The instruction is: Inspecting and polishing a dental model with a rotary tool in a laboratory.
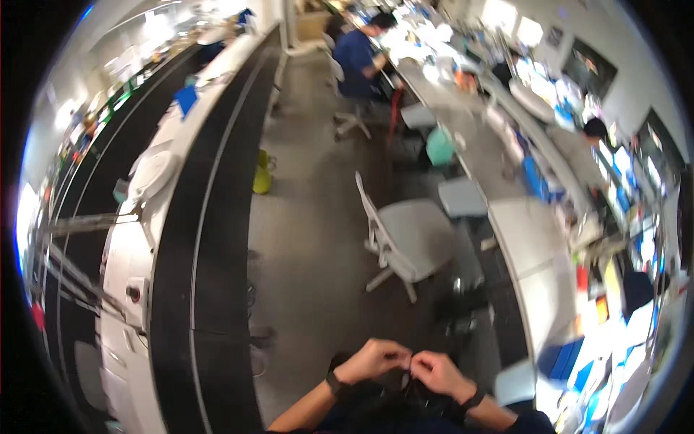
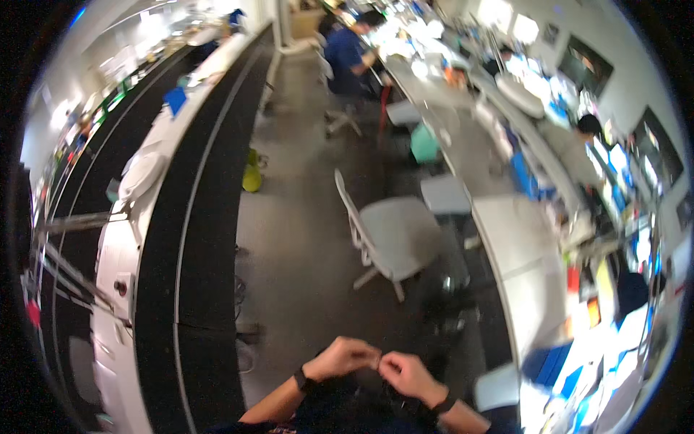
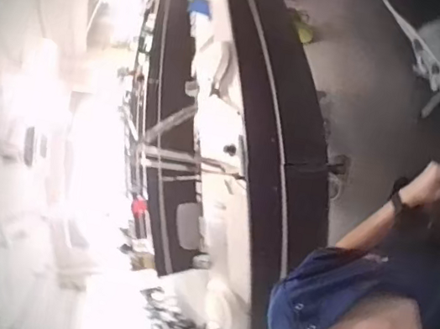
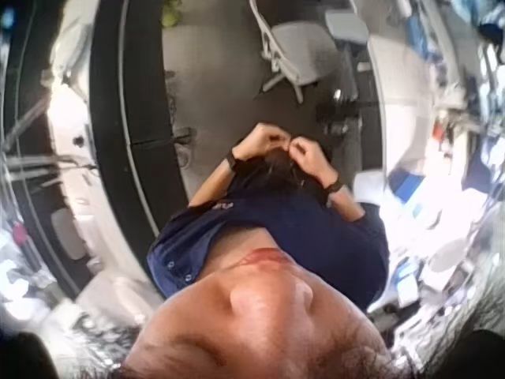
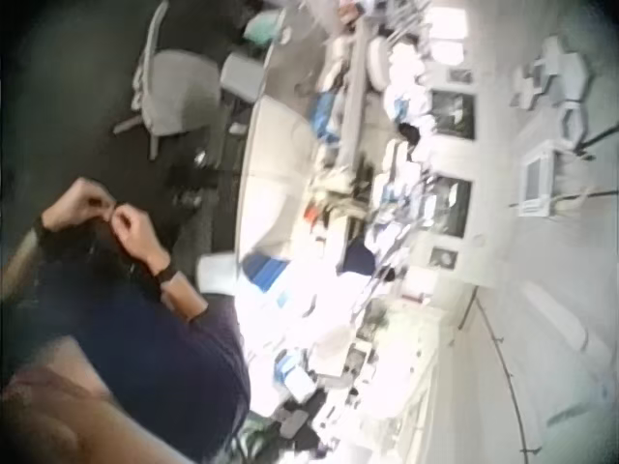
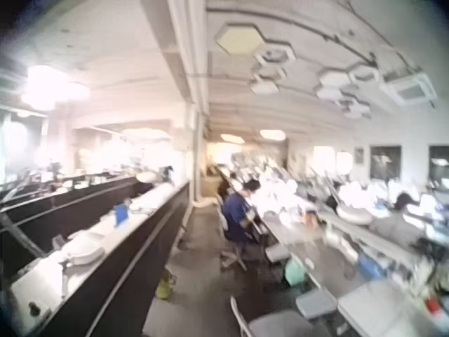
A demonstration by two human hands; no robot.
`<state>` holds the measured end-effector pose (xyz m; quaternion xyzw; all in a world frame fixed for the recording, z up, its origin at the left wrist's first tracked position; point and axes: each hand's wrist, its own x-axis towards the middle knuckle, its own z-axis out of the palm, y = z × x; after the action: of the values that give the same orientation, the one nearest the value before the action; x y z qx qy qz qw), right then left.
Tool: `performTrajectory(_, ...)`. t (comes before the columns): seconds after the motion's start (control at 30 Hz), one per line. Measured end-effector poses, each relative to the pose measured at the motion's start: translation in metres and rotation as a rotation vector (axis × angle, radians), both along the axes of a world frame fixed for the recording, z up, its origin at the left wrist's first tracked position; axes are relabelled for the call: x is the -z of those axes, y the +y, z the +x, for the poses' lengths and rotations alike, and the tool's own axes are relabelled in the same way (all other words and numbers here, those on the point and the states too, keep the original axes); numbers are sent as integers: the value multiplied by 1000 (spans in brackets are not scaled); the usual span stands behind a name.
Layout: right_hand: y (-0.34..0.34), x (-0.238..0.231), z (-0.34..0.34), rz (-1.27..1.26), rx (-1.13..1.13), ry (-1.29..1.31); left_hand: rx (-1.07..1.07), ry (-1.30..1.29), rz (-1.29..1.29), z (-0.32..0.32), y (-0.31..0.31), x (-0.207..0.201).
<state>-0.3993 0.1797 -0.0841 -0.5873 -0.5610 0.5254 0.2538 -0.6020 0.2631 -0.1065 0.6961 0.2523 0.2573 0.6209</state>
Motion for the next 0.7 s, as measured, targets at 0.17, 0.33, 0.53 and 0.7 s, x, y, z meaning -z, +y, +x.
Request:
performTrajectory(0.17,-3,26,24,-1,59,-83,19,91,-192,13,8,26)
performTrajectory(0.33,-67,57,98,-239,607,-74,-3,141,-616,18,11,83)
performTrajectory(0.53,-226,119,135,-569,1013,-435,130,466,-651,38,3,124)
performTrajectory(0.7,-316,201,74,-1127,1691,287,287,628,-587,50,-1,137)
